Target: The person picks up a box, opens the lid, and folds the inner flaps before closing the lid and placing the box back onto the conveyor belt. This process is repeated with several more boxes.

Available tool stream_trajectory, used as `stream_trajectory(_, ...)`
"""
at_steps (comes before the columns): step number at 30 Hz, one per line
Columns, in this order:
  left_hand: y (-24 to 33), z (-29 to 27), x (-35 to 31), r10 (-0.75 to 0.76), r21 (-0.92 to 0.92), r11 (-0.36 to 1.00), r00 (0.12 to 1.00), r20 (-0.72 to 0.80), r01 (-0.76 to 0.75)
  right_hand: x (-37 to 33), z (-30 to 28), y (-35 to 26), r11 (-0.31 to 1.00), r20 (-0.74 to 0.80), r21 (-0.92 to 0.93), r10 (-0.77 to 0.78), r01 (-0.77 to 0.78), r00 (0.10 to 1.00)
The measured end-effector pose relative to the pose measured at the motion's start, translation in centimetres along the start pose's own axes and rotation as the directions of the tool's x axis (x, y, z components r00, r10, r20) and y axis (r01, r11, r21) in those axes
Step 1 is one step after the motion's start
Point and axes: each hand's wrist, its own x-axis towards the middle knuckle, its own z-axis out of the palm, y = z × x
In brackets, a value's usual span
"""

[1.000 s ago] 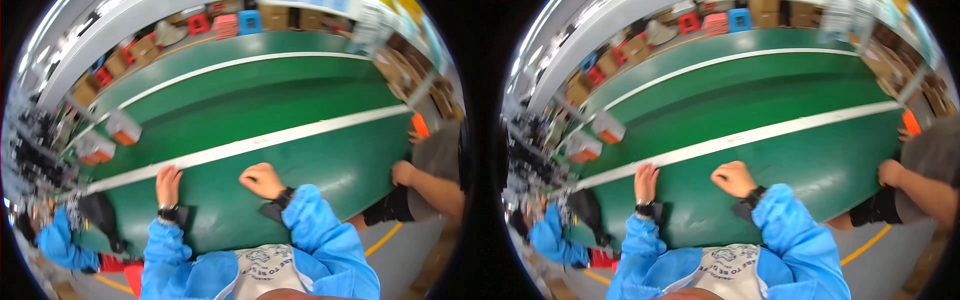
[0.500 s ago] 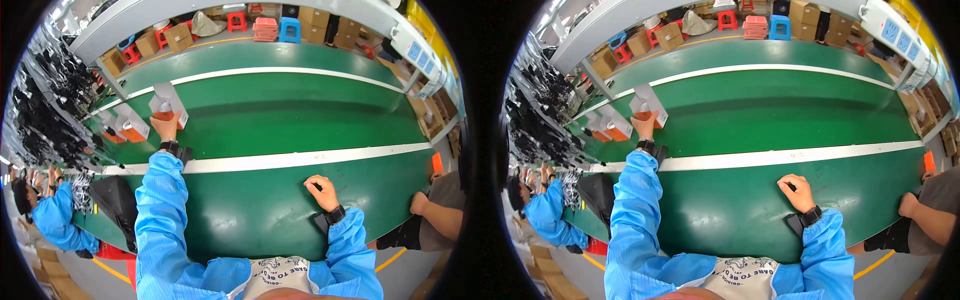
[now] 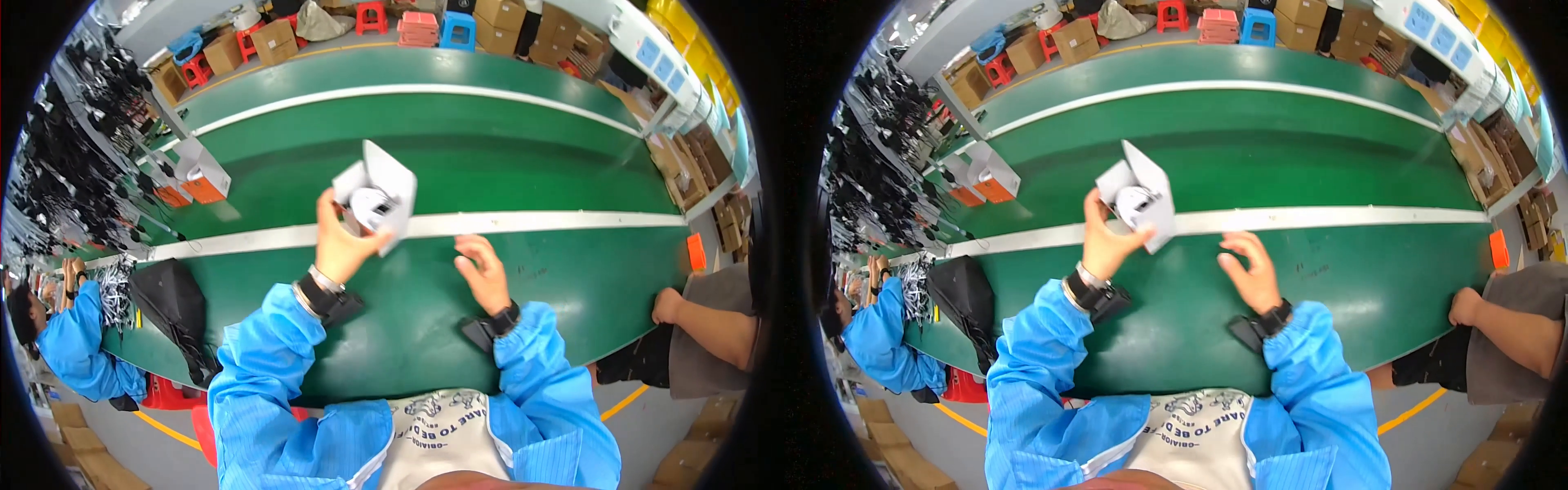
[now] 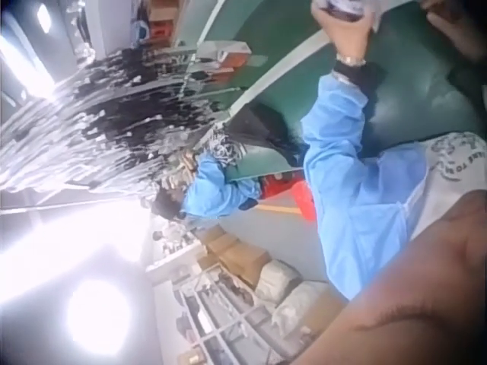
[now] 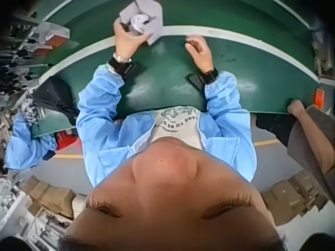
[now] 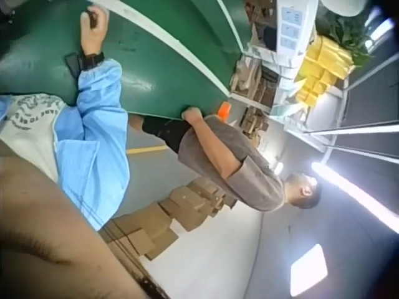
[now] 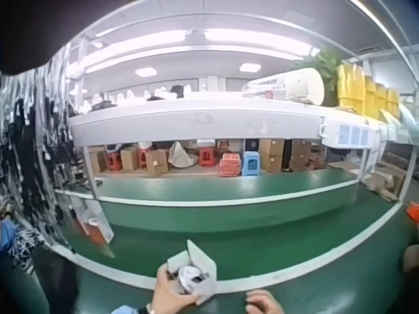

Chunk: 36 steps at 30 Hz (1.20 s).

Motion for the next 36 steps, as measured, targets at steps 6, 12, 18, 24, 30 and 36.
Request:
stream_trajectory(6, 4.8, 3.6, -8.0, 0.053, 0.129, 0.990, 0.999, -0.013, -0.051, -2.3, 2.6, -1.9, 0.974, 0.102, -0.053, -0.215, 0.221, 0.971)
stream_trajectory(12, 3.6, 3.7, -8.7, 0.009, -0.298, 0.952, 0.971, 0.238, 0.064, -1.9, 0.6, -0.5, 0.978, -0.080, 0.071, -0.191, 0.197, 0.978)
stream_trajectory(18, 1.9, 4.2, -6.4, 0.163, -0.395, 0.918, 0.933, 0.321, -0.025, -1.7, -0.4, -2.0, 0.968, 0.043, -0.116, -0.219, 0.223, 0.975)
stream_trajectory(24, 1.5, 4.3, -6.1, 0.249, -0.459, 0.887, 0.889, 0.384, -0.050, -1.8, -0.5, -2.7, 0.956, 0.135, -0.114, -0.254, 0.269, 0.958)
stream_trajectory(30, 2.8, 5.2, -6.2, 0.095, -0.737, 0.649, 0.941, 0.326, 0.190, -1.9, 1.0, -2.8, 0.954, -0.053, 0.047, -0.295, 0.297, 0.954)
stream_trajectory(36, 1.3, 4.3, -5.9, 0.307, -0.569, 0.821, 0.875, 0.374, -0.045, -1.6, -0.6, -3.7, 0.849, 0.196, -0.261, -0.420, 0.460, 0.886)
